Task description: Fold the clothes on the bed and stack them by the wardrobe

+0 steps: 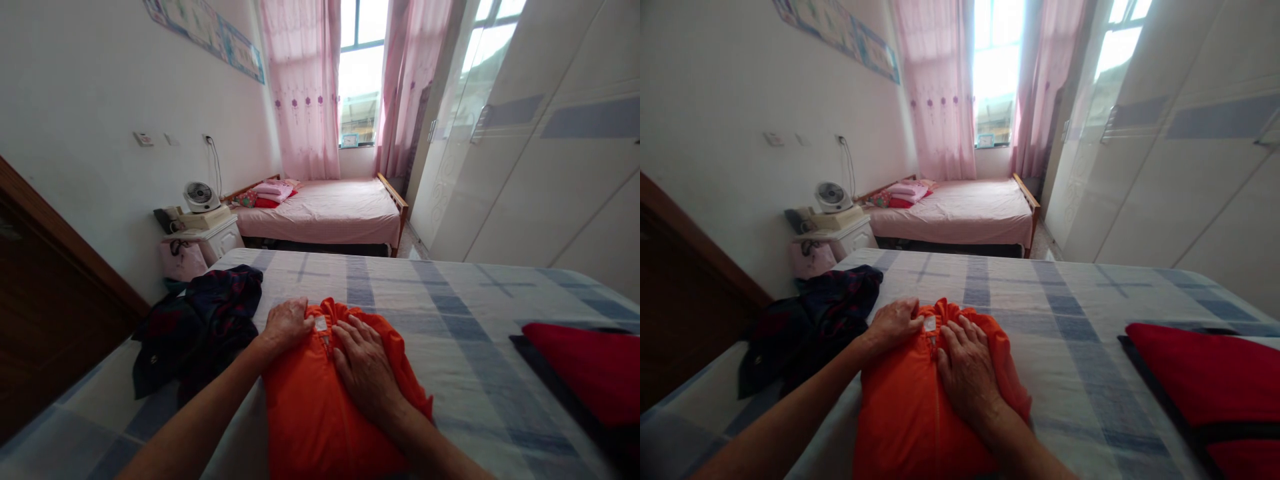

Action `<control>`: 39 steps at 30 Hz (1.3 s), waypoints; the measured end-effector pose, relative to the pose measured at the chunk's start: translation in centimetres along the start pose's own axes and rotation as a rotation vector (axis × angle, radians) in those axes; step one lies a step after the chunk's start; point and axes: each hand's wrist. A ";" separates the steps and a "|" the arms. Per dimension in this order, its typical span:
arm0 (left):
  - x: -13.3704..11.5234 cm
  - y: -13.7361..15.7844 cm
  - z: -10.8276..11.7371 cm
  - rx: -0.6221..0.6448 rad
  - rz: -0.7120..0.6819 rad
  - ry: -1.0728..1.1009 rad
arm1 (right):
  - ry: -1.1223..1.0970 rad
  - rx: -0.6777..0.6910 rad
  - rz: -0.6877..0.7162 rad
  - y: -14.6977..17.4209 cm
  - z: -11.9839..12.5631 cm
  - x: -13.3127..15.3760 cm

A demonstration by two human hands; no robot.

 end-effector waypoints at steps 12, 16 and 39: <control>1.8 3.0 0.2 -0.215 -0.028 0.243 | -0.009 -0.017 -0.011 0.1 0.0 0.1; -0.6 7.8 0.1 -0.327 -0.243 0.090 | -0.010 -0.012 -0.016 0.1 0.0 0.1; 1.1 12.3 -7.4 -0.323 -0.080 0.181 | -0.446 -0.006 -0.595 -0.9 5.5 -4.4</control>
Point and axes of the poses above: each hand's wrist, its own y-axis away from the middle knuckle, its own z-axis out of the back of the hand, x = y × z, and after that the axes turned 4 degrees about x, right-handed
